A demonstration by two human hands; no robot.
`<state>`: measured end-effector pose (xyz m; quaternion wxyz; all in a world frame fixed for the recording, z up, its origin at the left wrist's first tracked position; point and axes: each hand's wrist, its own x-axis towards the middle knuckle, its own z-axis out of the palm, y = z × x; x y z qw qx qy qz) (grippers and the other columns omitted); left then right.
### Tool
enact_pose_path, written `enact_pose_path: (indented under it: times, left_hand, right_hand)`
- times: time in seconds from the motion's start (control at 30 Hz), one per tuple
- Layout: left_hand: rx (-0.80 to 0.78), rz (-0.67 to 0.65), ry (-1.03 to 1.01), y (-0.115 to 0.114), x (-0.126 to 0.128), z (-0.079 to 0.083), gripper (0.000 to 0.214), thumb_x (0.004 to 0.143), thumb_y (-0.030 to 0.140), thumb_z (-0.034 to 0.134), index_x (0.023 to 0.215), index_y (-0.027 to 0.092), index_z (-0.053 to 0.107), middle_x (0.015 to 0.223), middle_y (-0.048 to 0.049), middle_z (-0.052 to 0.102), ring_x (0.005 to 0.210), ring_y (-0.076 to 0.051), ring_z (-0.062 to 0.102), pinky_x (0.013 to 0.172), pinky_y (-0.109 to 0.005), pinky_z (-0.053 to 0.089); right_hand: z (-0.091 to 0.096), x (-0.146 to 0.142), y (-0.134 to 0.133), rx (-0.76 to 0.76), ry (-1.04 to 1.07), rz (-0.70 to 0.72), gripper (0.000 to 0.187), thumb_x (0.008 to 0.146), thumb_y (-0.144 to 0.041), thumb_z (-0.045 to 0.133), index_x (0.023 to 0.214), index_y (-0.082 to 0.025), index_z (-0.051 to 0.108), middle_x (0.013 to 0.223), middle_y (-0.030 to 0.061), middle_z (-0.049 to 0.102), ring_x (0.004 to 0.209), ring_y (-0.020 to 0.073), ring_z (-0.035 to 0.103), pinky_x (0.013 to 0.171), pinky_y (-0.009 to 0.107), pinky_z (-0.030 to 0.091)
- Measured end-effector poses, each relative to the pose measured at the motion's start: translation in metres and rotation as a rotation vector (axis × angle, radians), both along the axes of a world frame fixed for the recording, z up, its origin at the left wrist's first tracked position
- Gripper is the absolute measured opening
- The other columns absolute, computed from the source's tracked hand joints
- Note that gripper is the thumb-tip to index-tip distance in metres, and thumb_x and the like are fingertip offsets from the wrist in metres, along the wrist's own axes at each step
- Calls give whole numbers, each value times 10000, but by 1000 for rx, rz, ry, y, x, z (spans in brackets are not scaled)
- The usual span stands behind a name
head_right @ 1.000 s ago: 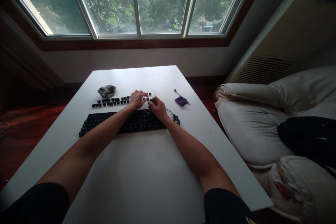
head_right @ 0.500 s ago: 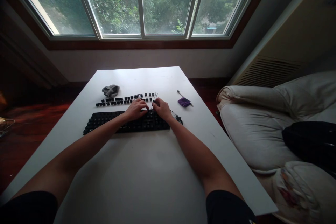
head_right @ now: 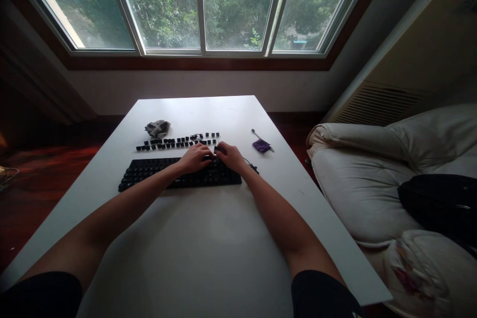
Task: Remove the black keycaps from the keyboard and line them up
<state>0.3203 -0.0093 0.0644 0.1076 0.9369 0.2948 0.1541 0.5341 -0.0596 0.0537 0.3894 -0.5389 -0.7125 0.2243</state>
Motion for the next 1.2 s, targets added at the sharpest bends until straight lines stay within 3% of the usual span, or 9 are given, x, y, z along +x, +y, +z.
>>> enact_pose_path:
  times: [0.2,0.3,0.43,0.6,0.8,1.2]
  left_hand:
    - [-33,22,-33,-3,0,-1,219,866,301,661,1059,258,755,1094,-85,703,1107,-294,567,1020,-468,444]
    - [-31,4,-56,-4,1,-3,202,873,284,642,1036,255,757,1080,-81,704,1078,-284,575,1013,-458,451]
    - [-21,1,-68,-4,3,-6,208,876,301,652,1051,262,759,1083,-71,699,1070,-277,579,1009,-447,456]
    - [-61,22,-53,-3,9,-11,190,886,329,661,1038,249,743,1097,-82,673,1068,-278,581,966,-435,477]
    - [-47,54,-66,-6,17,-13,211,977,267,485,1079,214,662,1133,-99,651,1093,-269,574,988,-437,464]
    - [-237,205,-173,-11,22,-1,254,975,256,490,1154,269,669,1072,-33,750,1006,-236,674,909,-351,498]
  right_hand:
    - [2,-6,-12,136,-124,68,108,866,-341,608,867,-246,660,776,5,681,674,173,561,694,289,433]
    - [0,-8,-13,151,-131,29,96,861,-338,620,848,-250,655,778,15,683,681,183,567,705,296,432]
    - [-4,-7,-8,105,-42,-85,136,882,-381,595,892,-256,645,691,-7,659,615,182,553,663,304,436]
    - [-6,-4,-3,32,72,-93,173,884,-425,594,868,-254,617,704,-8,697,655,196,617,685,320,487]
    - [-7,-6,0,-59,438,-94,292,882,-538,606,867,-253,547,728,0,710,645,209,695,640,331,555]
    - [-8,-3,3,22,523,-33,320,884,-546,660,879,-241,561,778,18,728,713,203,708,673,326,565]
